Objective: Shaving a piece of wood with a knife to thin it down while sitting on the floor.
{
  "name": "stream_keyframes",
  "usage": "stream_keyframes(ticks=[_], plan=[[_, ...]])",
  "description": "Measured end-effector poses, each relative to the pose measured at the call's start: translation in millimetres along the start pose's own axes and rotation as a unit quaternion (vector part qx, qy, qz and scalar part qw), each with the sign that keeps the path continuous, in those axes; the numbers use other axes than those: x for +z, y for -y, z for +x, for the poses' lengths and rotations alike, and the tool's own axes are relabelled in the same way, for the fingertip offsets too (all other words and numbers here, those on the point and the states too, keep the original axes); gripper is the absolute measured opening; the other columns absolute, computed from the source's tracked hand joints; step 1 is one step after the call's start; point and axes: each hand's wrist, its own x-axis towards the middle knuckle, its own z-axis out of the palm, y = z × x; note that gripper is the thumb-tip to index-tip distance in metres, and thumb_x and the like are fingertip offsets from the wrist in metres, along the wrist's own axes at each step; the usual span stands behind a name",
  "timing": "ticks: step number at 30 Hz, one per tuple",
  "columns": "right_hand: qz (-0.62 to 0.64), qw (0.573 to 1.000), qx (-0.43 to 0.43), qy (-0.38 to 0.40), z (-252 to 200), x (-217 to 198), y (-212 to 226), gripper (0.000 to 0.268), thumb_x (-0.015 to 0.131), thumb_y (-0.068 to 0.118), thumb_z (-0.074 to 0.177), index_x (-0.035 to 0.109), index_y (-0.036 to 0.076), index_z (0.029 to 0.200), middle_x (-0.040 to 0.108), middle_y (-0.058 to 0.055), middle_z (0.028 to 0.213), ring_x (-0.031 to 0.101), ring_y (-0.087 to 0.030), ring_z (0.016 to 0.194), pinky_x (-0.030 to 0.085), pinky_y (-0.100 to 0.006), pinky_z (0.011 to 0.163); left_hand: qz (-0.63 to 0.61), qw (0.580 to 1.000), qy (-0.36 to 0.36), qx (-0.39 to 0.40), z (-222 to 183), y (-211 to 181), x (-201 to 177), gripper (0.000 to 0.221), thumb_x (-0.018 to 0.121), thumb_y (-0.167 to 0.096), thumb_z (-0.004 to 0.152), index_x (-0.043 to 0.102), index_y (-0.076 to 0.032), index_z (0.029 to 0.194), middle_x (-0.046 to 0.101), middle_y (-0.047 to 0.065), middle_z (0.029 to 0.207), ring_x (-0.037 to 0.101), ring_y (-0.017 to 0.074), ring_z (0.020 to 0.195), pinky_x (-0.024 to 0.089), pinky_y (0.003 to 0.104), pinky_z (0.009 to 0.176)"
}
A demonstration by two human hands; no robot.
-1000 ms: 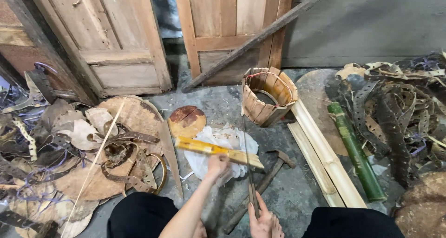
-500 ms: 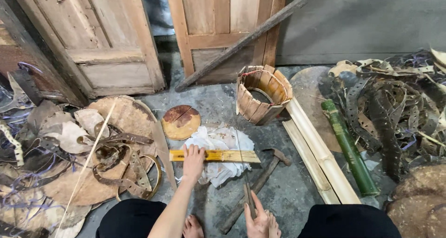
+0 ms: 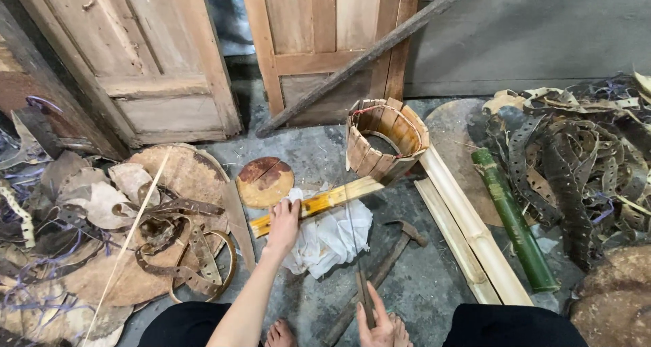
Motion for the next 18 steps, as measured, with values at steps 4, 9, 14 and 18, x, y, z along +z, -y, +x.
stream_keyframes(ticks=[4, 9, 14, 18], plan=[[-0.153, 0.980, -0.094, -0.085, 59, 83, -52, 0.071, 0.039, 0.076, 0.094, 0.013, 0.063, 0.159, 0.046, 0.010, 0.060, 0.052, 0.000, 0.055, 0.048, -0.009, 0.067, 0.059, 0.997, 0.022, -0.036, 2, 39, 72, 0.050, 0.047, -0.002, 0.091, 0.047, -0.011, 0.140, 0.045, 0.018, 0.121, 0.045, 0.0442, 0.121, 0.021, 0.073, 0.117], [-0.079, 0.995, 0.014, 0.060, 4, -7, 26, 0.058, 0.046, 0.075, 0.092, 0.033, 0.074, 0.149, 0.064, 0.011, 0.070, 0.053, -0.007, 0.066, 0.048, -0.014, 0.083, 0.037, 0.995, 0.068, -0.062, 0, 31, 74, 0.064, 0.044, 0.001, 0.093, 0.038, -0.014, 0.155, 0.043, 0.017, 0.130, 0.041, 0.0436, 0.129, 0.025, 0.074, 0.115], [-0.038, 0.999, -0.031, 0.010, 31, 31, 7, 0.058, 0.049, 0.071, 0.090, 0.039, 0.071, 0.147, 0.048, 0.008, 0.053, 0.053, -0.008, 0.055, 0.042, -0.018, 0.072, -0.022, 0.993, 0.106, -0.057, 7, -27, 22, 0.076, 0.060, 0.001, 0.088, 0.032, -0.009, 0.159, 0.035, 0.019, 0.159, 0.027, 0.0394, 0.150, 0.017, 0.062, 0.124], [-0.153, 0.987, 0.007, -0.039, 32, 36, 8, 0.060, 0.044, 0.084, 0.087, 0.031, 0.080, 0.145, 0.033, 0.002, 0.052, 0.043, -0.009, 0.049, 0.046, -0.017, 0.064, 0.037, 0.999, 0.022, -0.004, 23, -8, 105, 0.056, 0.042, -0.003, 0.094, 0.043, -0.002, 0.151, 0.052, 0.018, 0.146, 0.046, 0.0352, 0.141, 0.039, 0.054, 0.113]])
